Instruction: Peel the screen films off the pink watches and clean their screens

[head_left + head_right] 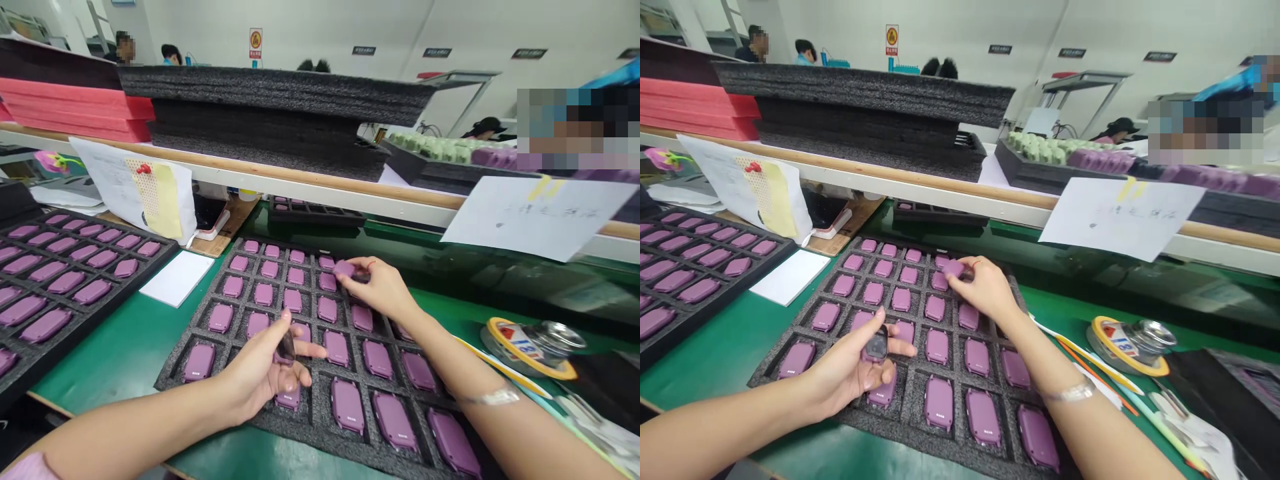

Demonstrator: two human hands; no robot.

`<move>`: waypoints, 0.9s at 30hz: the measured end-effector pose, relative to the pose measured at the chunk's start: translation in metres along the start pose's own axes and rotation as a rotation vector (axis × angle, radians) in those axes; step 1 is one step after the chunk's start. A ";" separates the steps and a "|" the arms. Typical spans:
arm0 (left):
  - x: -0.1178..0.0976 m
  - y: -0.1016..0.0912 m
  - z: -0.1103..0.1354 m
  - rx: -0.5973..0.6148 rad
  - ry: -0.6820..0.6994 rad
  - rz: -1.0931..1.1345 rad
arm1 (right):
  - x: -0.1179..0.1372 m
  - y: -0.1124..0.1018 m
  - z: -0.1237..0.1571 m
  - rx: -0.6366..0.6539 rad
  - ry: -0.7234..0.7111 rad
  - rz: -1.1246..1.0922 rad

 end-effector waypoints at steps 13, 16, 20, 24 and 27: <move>0.015 0.024 0.016 0.313 -0.044 -0.266 | 0.041 -0.024 0.029 0.027 0.043 -0.313; 0.018 0.024 0.012 0.314 -0.087 -0.099 | 0.114 -0.048 0.072 0.115 -0.211 -0.555; 0.015 0.028 0.012 0.343 -0.070 -0.001 | 0.155 -0.066 0.108 0.102 -0.475 -0.448; 0.017 0.035 0.018 0.403 -0.127 0.027 | 0.154 -0.065 0.110 0.054 -0.512 -0.458; 0.014 0.036 0.019 0.407 -0.110 0.067 | 0.154 -0.067 0.108 0.014 -0.538 -0.494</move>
Point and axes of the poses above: each hand's wrist, its own z-axis away from the middle knuckle, its own y-axis out of the palm, x = y × z, the point moved 9 cm from there along -z, towards the middle knuckle, and after that the axes turned 13 degrees about -x, right-handed, at the moved point
